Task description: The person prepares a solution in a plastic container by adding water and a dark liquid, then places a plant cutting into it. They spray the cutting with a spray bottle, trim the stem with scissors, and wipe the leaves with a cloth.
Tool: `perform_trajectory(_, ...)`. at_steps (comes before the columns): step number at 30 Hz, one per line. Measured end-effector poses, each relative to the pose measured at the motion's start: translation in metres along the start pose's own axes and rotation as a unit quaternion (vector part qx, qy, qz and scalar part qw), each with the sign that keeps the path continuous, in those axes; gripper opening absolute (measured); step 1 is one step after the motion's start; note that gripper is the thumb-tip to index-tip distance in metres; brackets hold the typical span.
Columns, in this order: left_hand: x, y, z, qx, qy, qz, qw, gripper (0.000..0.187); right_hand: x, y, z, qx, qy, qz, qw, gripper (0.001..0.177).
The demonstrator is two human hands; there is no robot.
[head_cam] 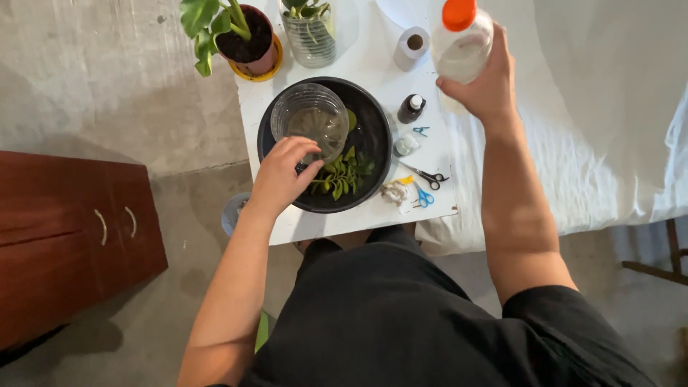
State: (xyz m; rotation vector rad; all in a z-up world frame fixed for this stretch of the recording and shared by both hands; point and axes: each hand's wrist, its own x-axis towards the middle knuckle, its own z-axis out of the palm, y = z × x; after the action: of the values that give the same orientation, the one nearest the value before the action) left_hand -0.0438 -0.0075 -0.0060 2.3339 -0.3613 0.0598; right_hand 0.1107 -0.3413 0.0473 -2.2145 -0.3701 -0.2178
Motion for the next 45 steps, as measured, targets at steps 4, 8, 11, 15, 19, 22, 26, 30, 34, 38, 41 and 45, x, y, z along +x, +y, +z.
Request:
perform_trajectory(4, 0.001, 0.002, 0.004, -0.044, 0.012, -0.013, 0.999, 0.018, 0.027, 0.071, 0.026, -0.009, 0.01, 0.022, 1.0, 0.079)
perform_trajectory(8, 0.0, 0.003, 0.005, -0.048, 0.012, -0.038, 0.998, 0.019, 0.037, 0.134, 0.062, 0.045, 0.049, 0.156, 0.986, 0.081)
perform_trajectory(11, -0.003, 0.008, 0.005, -0.046, 0.028, -0.033, 0.998, 0.017, 0.031, 0.162, 0.091, 0.062, 0.061, 0.229, 0.969, 0.081)
perform_trajectory(15, -0.003, -0.004, 0.016, -0.056, 0.14, 0.045, 0.988, 0.006, 0.01, 0.228, 0.136, 0.022, 0.089, 0.235, 0.968, 0.12)
perform_trajectory(19, -0.002, -0.005, 0.01, -0.06, 0.122, 0.042, 0.99, 0.007, -0.004, 0.244, 0.15, 0.034, 0.08, 0.251, 0.964, 0.123)
perform_trajectory(22, -0.002, -0.01, 0.009, -0.055, 0.13, 0.059, 0.988, 0.008, -0.012, 0.262, 0.156, 0.012, 0.076, 0.25, 0.965, 0.125)
perform_trajectory(26, 0.001, -0.011, 0.006, -0.062, 0.126, 0.058, 0.988, 0.008, -0.041, 0.272, 0.15, 0.073, 0.071, 0.175, 0.979, 0.115)
perform_trajectory(30, 0.004, -0.007, 0.003, -0.079, 0.125, 0.045, 0.988, 0.007, -0.08, 0.282, 0.158, -0.091, 0.092, 0.1, 0.987, 0.078)
perform_trajectory(34, 0.005, -0.008, 0.005, -0.074, 0.118, 0.045, 0.989, 0.008, -0.087, 0.298, 0.18, -0.083, 0.015, 0.115, 0.99, 0.075)
perform_trajectory(38, 0.008, -0.007, 0.007, -0.057, 0.12, 0.048, 0.99, 0.008, -0.072, 0.306, 0.199, -0.086, 0.002, 0.177, 0.98, 0.079)
perform_trajectory(41, 0.009, -0.006, 0.006, -0.052, 0.122, 0.05, 0.99, 0.007, -0.067, 0.312, 0.207, -0.097, 0.025, 0.204, 0.974, 0.072)
perform_trajectory(45, 0.013, -0.004, 0.0, -0.056, 0.128, 0.044, 0.989, 0.008, -0.076, 0.321, 0.204, -0.085, 0.085, 0.154, 0.981, 0.063)
